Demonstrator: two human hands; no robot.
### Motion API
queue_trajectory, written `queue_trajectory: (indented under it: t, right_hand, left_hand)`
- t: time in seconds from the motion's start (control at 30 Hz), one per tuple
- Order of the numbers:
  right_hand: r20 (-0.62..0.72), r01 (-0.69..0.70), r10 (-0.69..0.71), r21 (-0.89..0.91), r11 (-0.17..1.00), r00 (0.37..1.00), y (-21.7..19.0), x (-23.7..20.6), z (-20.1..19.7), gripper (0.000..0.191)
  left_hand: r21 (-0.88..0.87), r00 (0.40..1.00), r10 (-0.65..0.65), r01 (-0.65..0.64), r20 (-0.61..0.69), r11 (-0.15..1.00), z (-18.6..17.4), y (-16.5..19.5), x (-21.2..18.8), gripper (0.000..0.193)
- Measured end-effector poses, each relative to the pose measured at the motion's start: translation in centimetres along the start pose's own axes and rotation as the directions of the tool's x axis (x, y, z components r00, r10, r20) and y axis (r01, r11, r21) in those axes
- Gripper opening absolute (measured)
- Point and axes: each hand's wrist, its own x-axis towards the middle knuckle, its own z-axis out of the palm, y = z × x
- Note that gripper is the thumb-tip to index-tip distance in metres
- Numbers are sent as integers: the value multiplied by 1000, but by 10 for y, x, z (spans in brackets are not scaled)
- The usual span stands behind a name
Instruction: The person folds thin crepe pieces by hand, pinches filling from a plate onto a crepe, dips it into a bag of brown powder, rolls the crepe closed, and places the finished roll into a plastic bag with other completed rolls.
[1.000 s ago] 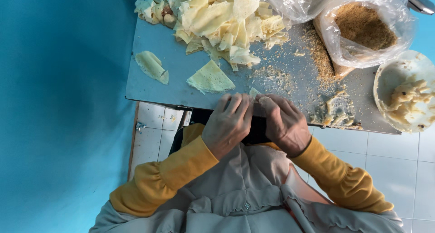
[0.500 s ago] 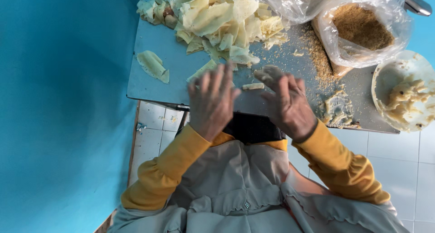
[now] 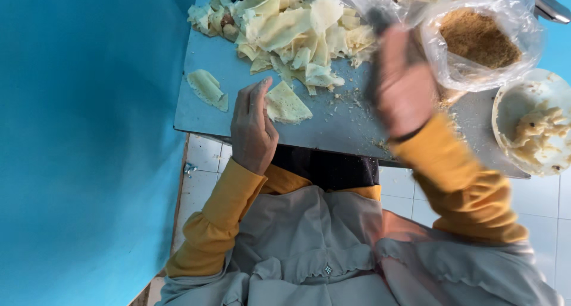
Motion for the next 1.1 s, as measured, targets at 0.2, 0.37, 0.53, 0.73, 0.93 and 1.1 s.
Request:
queue_trajectory:
  t: [0.2,0.37,0.53,0.73,0.93,1.1]
  right_hand:
    - [-225,283,-189,532,798,956,-92,-14,63,78]
    - [4,46,-60,609,792,998,-92,3,50,62]
    - [-133,223,-180,507,832,975,-107,-1,33,58]
    - [6,19,-28,579,815,1000,-107,11,35,47]
    - [128,-120,42,695,709,991,-94,19,36,48]
    - [280,-292,91,855,429,956,-76,22,56,39]
  left_hand:
    - [-39,999,6,-8,-42,999,-3,-1,-4,45]
    - [-74,991,59,-68,-120,995,-4,-2,-8,33]
    - [-214,994,-39,16,-103,977,-2,-3,-13,30]
    - [-107,983,106,-123,-151,987,-8,-6,-18,20]
    - [42,932,356,-359,63,932,-11,-13,-19,21]
    - [206,925,351,-376,148,904,-6,-13,-23,30]
